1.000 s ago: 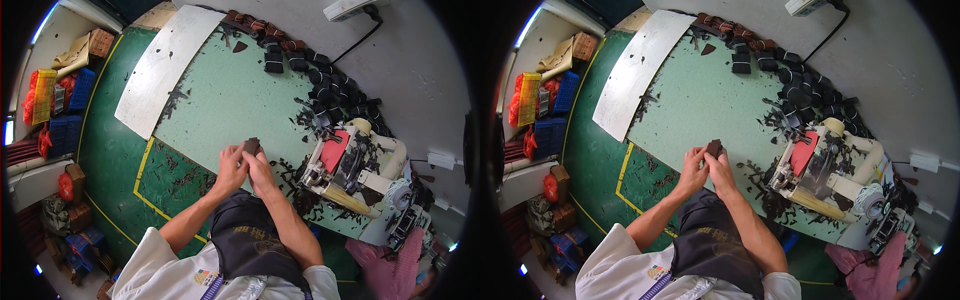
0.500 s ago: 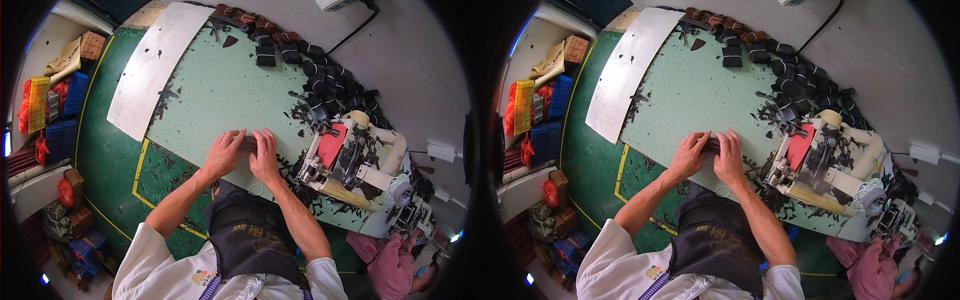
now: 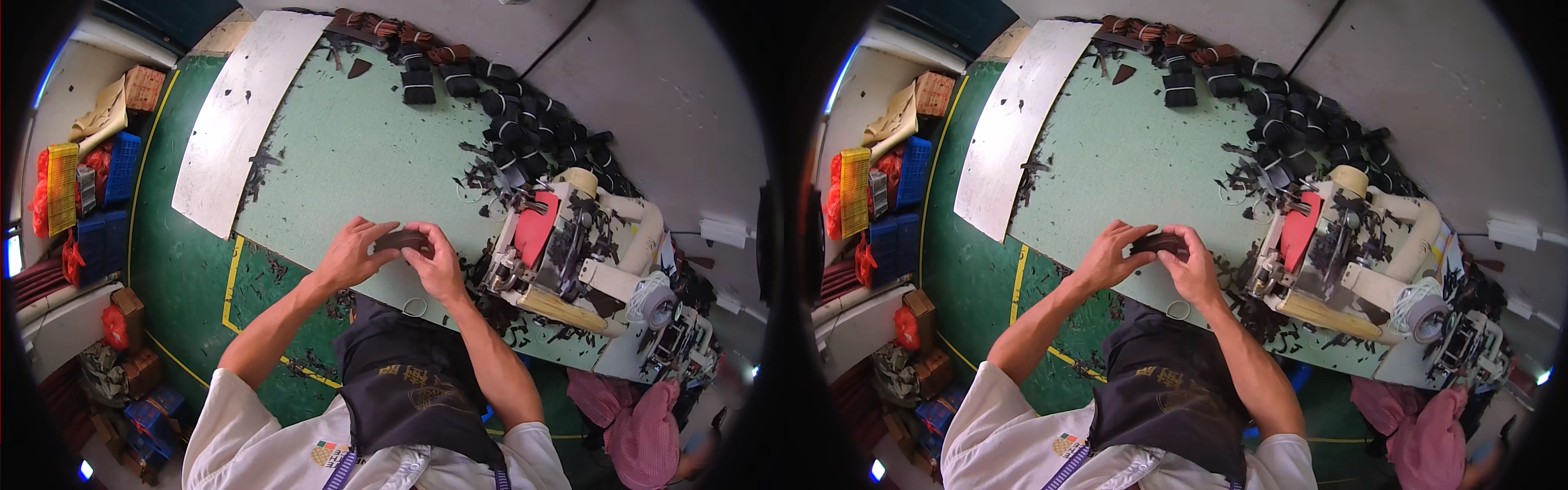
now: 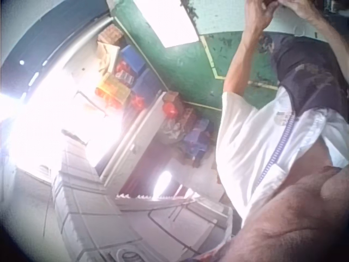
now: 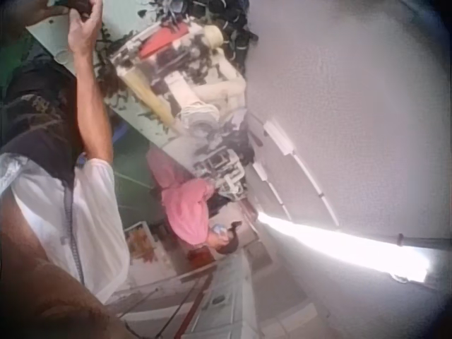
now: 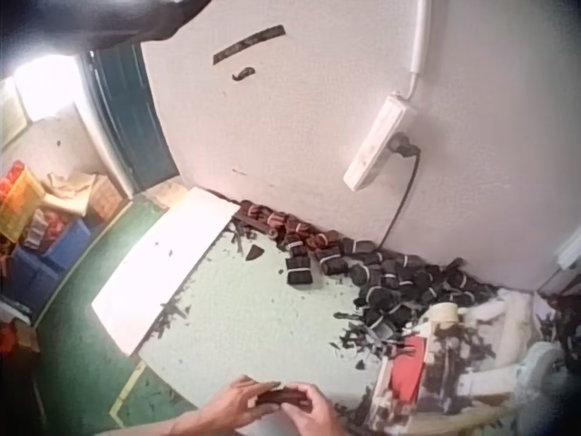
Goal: The person thins the edges of leather pieces using an industrial skiving machine.
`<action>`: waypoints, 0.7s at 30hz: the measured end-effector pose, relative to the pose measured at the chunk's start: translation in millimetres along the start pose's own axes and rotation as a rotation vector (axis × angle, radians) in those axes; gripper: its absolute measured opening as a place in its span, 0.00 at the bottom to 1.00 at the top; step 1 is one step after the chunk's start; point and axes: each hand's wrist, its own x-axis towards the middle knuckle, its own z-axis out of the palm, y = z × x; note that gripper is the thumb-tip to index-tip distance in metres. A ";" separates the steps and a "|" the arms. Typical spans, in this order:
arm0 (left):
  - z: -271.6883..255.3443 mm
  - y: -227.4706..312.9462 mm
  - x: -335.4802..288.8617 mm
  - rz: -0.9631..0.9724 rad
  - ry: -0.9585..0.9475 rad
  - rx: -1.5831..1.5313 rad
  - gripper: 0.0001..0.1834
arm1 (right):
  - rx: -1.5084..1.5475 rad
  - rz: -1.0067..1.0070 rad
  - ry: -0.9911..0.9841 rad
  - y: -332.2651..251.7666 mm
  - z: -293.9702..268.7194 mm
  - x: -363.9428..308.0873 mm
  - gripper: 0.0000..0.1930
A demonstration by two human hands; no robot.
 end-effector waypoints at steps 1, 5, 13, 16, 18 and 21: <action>-4.9 9.6 -2.1 0.012 -0.011 0.000 0.25 | 0.002 -0.002 0.016 -9.3 -3.9 -8.9 0.19; -15.0 50.2 -6.9 0.005 -0.282 -0.244 0.23 | 0.159 0.256 0.013 -44.6 -22.3 -52.8 0.20; 19.5 145.1 43.0 0.058 -0.515 -0.277 0.17 | 0.305 0.173 0.275 -75.2 -82.8 -129.2 0.14; 38.8 174.1 85.3 -0.064 -0.658 -0.170 0.19 | 0.005 0.112 0.392 -72.7 -139.4 -151.1 0.09; 50.7 188.4 105.9 -0.070 -0.691 -0.048 0.19 | -0.230 0.001 0.523 -86.7 -170.1 -159.6 0.07; 65.1 208.8 120.2 -0.182 -0.708 0.070 0.18 | -0.450 -0.131 0.614 -92.3 -197.9 -160.8 0.08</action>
